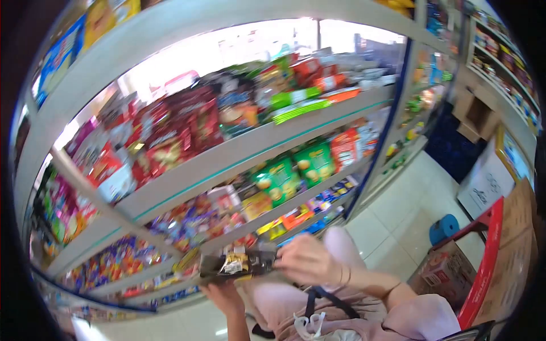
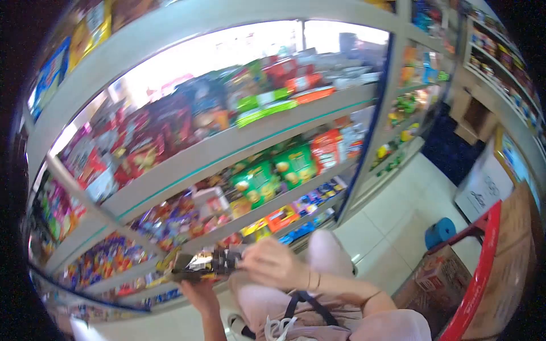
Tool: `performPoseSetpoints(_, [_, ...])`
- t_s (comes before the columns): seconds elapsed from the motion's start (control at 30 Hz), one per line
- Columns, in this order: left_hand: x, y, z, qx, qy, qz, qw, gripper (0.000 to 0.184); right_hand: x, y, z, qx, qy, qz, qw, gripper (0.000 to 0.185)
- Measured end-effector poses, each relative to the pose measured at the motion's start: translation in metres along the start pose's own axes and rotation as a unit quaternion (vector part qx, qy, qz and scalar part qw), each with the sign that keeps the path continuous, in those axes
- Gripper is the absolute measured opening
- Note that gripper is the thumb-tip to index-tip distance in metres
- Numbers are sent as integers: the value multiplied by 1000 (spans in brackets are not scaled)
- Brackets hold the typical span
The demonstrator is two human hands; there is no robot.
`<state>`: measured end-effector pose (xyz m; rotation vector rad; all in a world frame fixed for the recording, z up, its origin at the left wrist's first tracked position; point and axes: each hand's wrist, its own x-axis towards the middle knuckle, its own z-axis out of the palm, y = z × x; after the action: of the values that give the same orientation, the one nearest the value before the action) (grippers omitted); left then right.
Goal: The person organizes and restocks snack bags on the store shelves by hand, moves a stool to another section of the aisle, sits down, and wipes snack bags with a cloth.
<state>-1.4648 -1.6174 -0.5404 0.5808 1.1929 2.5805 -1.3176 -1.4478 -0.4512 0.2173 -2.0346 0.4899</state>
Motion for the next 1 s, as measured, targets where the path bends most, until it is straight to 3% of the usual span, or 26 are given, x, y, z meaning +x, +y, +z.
performPoseSetpoints(0.07, [-6,-13,18,49,-118,60,990,61,-27,-11,-9,113,30,64,991,28])
performPoseSetpoints(0.13, [-26,-33,44,94,-147,22,984,52,-55,-24,-16,120,85,163,976,22])
performPoseSetpoints(0.17, [-38,-38,63,119,-160,6,980,48,-61,-27,-23,140,98,165,971,28])
performPoseSetpoints(0.2, [-51,-15,83,239,-144,-63,958,39,-64,-29,-32,162,110,168,966,34])
performPoseSetpoints(0.27, [-65,-1,131,287,-178,-98,936,38,-70,-30,-46,159,111,178,965,46])
performPoseSetpoints(0.37, [-55,-47,140,376,-282,149,870,37,-85,-27,-77,135,118,247,952,40])
performPoseSetpoints(0.4, [-44,-56,140,379,-339,135,850,34,-100,-21,-85,119,127,276,945,39])
performPoseSetpoints(0.47, [-39,-54,154,327,-304,-32,894,31,-112,-24,-100,140,165,351,911,37])
performPoseSetpoints(0.53, [-49,-46,178,272,-327,132,895,29,-106,-34,-106,216,222,430,848,34])
performPoseSetpoints(0.57, [-56,-42,189,241,-329,212,888,29,-108,-36,-106,171,213,420,865,33])
performPoseSetpoints(0.67, [-79,-29,217,340,-473,358,730,30,-109,-51,-100,185,244,488,818,31])
performPoseSetpoints(0.7, [-86,-36,215,338,-456,334,752,30,-110,-56,-98,198,259,513,794,30])
performPoseSetpoints(0.83, [-80,-50,210,277,-456,385,753,26,-106,-72,-100,227,309,567,729,28])
performPoseSetpoints(0.93, [-75,-51,205,261,-428,398,769,25,-115,-75,-95,184,318,517,773,32])
performPoseSetpoints(1.0, [-75,-44,200,296,-405,349,792,24,-128,-76,-88,196,328,538,751,34])
